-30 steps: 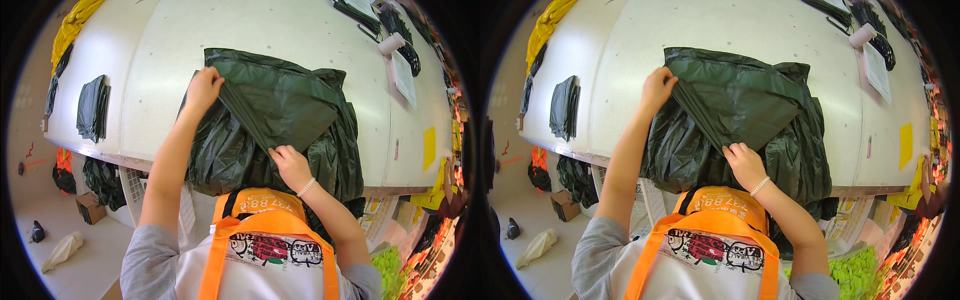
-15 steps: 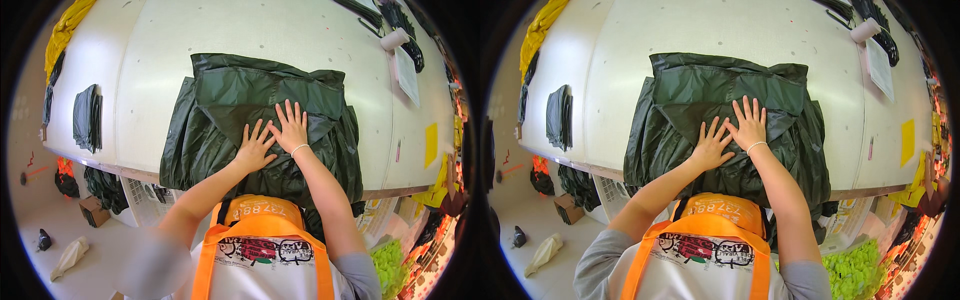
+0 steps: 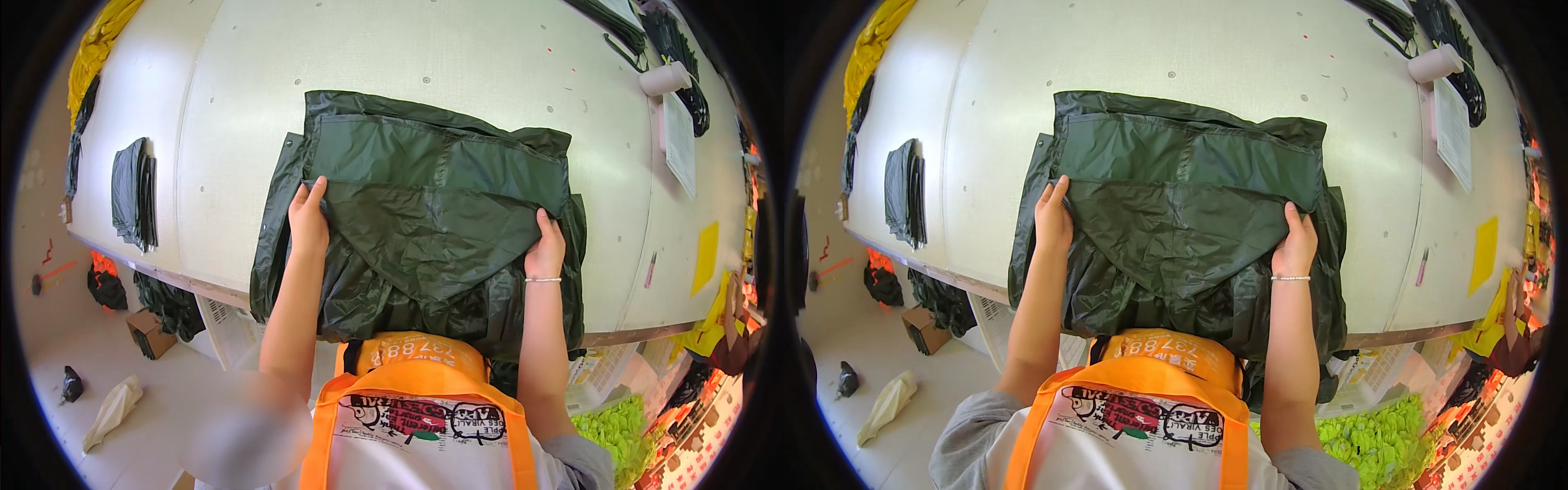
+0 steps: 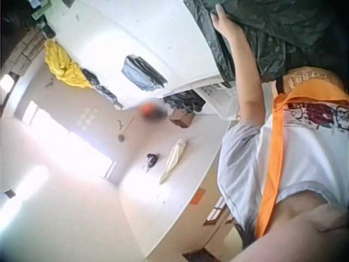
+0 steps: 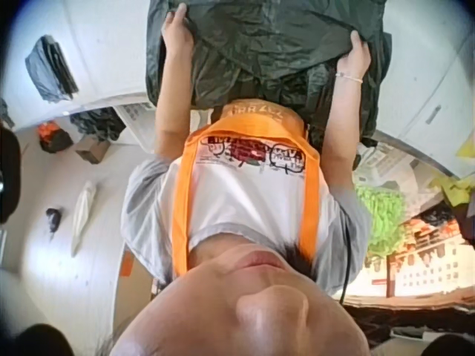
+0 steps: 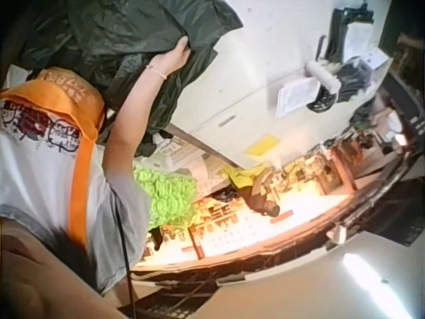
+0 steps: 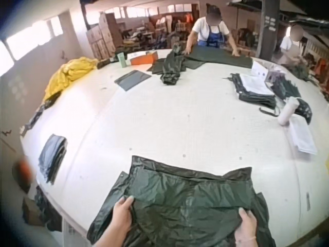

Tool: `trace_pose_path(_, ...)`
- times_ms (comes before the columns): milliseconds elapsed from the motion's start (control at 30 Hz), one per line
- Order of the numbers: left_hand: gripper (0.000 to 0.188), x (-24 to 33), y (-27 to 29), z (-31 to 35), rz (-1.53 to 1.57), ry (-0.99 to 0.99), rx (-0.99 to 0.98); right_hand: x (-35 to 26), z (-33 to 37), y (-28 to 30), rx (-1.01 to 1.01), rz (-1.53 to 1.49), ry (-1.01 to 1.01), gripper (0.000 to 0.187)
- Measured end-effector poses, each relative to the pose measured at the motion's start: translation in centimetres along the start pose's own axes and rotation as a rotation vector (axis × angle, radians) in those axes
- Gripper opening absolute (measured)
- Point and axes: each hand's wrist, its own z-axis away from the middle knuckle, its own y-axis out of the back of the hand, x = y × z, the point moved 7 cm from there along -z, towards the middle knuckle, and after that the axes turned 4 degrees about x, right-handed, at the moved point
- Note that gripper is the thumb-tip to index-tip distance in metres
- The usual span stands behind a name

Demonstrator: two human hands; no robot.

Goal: The person folds a dark green jacket on a white table, aligning edges and smoothing the fabric. They then unfold the jacket, lay it flat, and fasten multiple snap buttons along the front and sleeves.

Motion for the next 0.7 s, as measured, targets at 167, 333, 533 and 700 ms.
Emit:
trace_pose_path(167,0.029,4.5,-6.2,3.2,-0.33,-0.583,-0.069,-5.8,5.1,-8.3,-0.122,0.63,0.739,0.023)
trace_pose_path(333,0.058,-0.2,-14.9,10.3,-1.187,-1.152,-0.595,0.6,8.5,-13.9,-0.621,1.422,0.899,0.032)
trace_pose_path(533,0.052,-5.1,-13.5,7.8,-1.425,-1.129,-0.757,5.2,6.0,-12.7,-0.77,1.431,0.696,0.021)
trace_pose_path(700,0.046,-4.9,-13.3,7.7,-1.497,-1.149,-0.764,-1.0,3.5,-17.7,-0.507,0.949,0.867,0.033)
